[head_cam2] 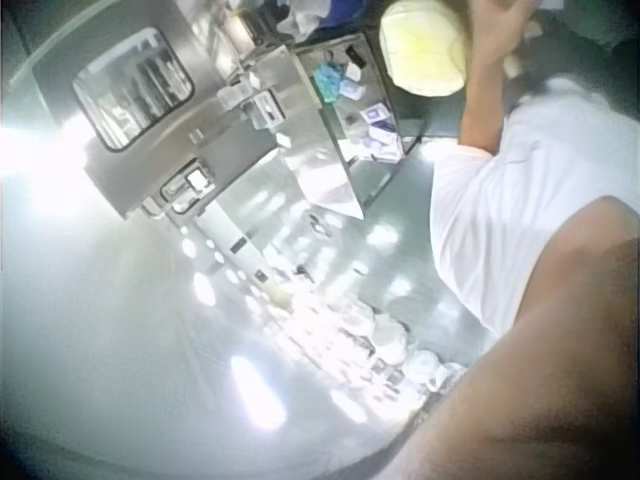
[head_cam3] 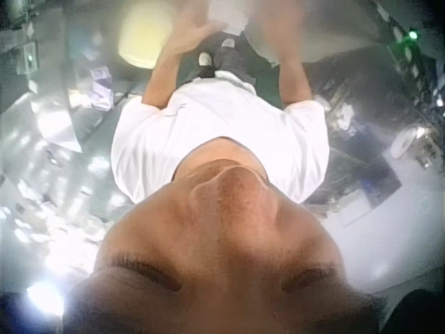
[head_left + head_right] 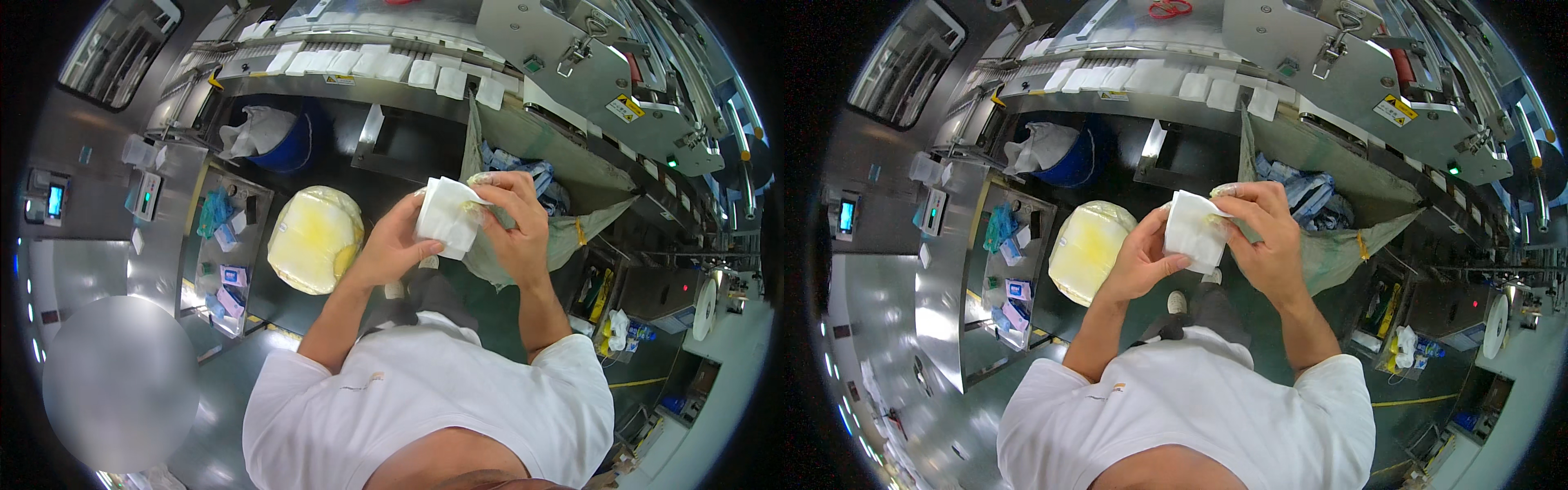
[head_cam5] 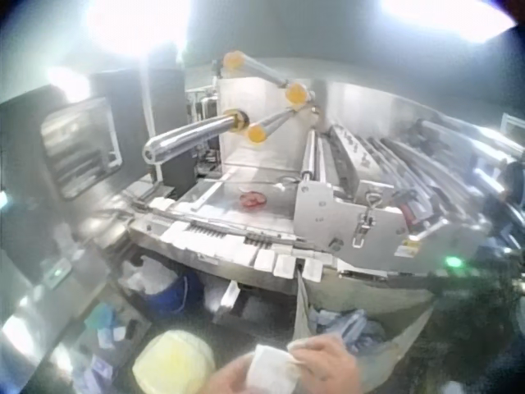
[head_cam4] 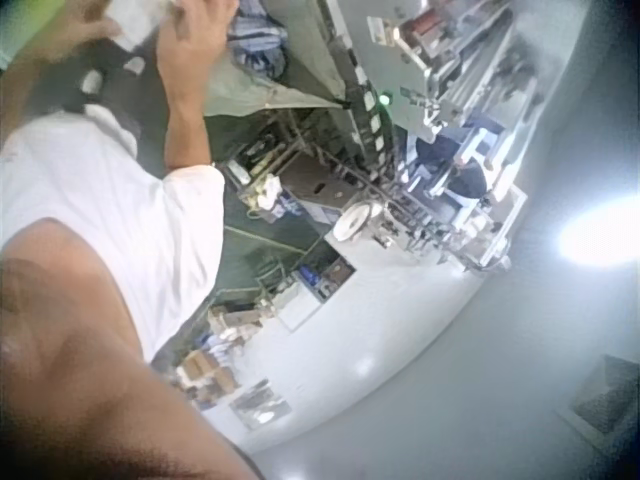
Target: The person takes packaged items from a conveyor belt, wipes them with a cloth, and places them into a large bag.
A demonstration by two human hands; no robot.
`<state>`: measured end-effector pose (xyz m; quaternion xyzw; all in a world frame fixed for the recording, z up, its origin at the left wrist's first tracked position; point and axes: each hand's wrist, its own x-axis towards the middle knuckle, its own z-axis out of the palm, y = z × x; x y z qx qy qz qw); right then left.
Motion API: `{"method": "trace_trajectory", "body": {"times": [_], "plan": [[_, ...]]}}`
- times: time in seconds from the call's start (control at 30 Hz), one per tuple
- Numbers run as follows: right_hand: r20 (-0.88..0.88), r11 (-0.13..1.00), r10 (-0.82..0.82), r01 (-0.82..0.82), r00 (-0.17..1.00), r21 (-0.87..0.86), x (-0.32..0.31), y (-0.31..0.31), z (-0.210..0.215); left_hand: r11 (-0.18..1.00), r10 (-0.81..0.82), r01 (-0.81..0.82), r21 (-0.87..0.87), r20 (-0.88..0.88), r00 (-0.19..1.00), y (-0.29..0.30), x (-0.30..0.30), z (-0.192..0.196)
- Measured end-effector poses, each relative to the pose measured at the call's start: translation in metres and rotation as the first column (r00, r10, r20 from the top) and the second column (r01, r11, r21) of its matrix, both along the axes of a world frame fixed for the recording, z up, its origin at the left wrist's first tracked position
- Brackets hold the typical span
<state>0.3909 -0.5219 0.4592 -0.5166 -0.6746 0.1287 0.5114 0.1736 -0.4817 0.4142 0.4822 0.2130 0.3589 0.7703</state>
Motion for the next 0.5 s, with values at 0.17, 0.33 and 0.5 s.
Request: {"method": "trace_trajectory", "body": {"times": [0.17, 0.33, 0.5], "plan": [[-0.039, 1.000, -0.007, 0.009, 0.999, 0.030, 0.012, 0.009, 0.015, 0.995, -0.095, 0.095, 0.004, 0.023, 0.995, 0.032, 0.016, -0.004], [-0.148, 0.934, 0.322, -0.340, 0.935, -0.112, 0.022, -0.009, 0.046, 0.998, -0.067, 0.066, 0.014, 0.031, 0.997, 0.057, 0.037, -0.015], [-0.136, 0.986, -0.039, 0.015, 0.990, -0.169, 0.024, 0.027, 0.022, 0.985, -0.145, 0.134, 0.110, 0.104, 0.984, 0.083, 0.057, -0.015]]}}
